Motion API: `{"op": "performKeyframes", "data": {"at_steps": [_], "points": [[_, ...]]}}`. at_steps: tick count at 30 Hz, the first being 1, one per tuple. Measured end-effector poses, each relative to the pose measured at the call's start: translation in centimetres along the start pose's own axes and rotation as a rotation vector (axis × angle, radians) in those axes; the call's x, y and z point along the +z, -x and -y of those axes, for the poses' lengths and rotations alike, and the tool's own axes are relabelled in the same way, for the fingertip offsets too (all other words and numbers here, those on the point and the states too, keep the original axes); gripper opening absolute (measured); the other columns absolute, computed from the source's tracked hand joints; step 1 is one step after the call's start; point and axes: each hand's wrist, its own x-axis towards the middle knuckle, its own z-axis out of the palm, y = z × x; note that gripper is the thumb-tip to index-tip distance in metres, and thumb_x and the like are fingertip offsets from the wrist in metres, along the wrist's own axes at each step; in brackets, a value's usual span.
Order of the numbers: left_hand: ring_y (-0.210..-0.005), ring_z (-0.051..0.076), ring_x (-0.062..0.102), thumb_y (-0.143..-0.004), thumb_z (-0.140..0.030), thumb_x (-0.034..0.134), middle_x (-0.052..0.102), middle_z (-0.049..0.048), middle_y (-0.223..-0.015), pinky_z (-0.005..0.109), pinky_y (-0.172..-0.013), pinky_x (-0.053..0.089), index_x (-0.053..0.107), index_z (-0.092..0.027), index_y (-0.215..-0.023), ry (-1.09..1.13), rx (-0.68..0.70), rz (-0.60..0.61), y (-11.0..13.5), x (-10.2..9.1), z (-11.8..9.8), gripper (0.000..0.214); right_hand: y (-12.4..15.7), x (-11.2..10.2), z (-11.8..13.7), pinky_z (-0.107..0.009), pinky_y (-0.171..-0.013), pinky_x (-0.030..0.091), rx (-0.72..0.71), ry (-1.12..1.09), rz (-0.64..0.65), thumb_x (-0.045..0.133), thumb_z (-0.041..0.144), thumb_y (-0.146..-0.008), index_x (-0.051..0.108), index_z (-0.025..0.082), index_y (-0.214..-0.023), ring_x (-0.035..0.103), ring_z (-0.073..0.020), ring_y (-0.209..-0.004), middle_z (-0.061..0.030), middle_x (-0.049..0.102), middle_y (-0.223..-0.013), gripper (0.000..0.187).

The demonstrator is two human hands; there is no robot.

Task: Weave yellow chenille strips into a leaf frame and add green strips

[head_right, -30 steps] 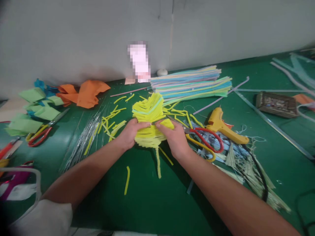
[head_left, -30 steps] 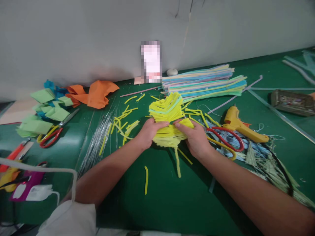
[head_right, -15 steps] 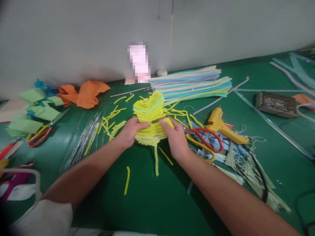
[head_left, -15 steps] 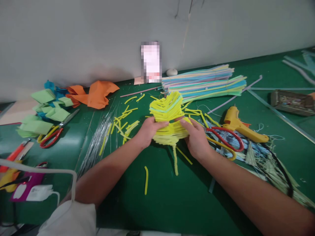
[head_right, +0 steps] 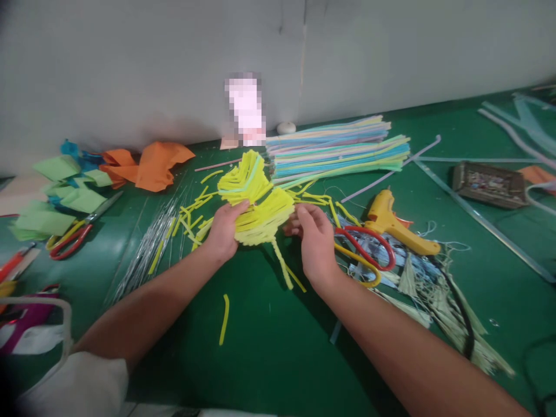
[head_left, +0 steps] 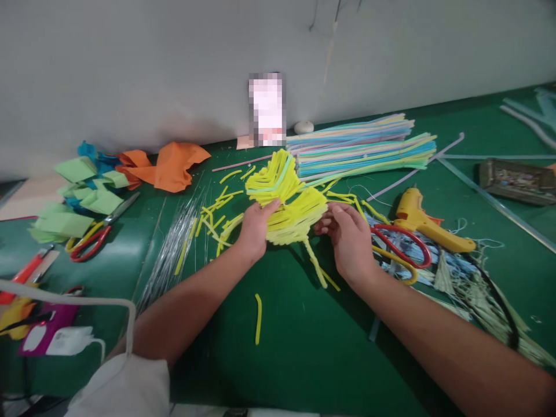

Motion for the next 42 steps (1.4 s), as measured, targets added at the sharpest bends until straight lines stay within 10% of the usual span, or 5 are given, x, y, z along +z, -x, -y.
{"op": "performKeyframes", "data": {"at_steps": [42], "points": [[-0.092, 0.034, 0.073, -0.053, -0.039, 0.090, 0.076, 0.0142, -0.101, 0.049, -0.085, 0.058, 0.074, -0.011, -0.097, -0.102, 0.017, 0.080, 0.35, -0.20, 0.36, 0.055, 0.33, -0.07, 0.45, -0.027, -0.057, 0.043, -0.023, 0.063, 0.033, 0.070, 0.022, -0.073, 0.063, 0.021, -0.074, 0.054, -0.0109, -0.053, 0.0046, 0.058, -0.058, 0.007]]}}
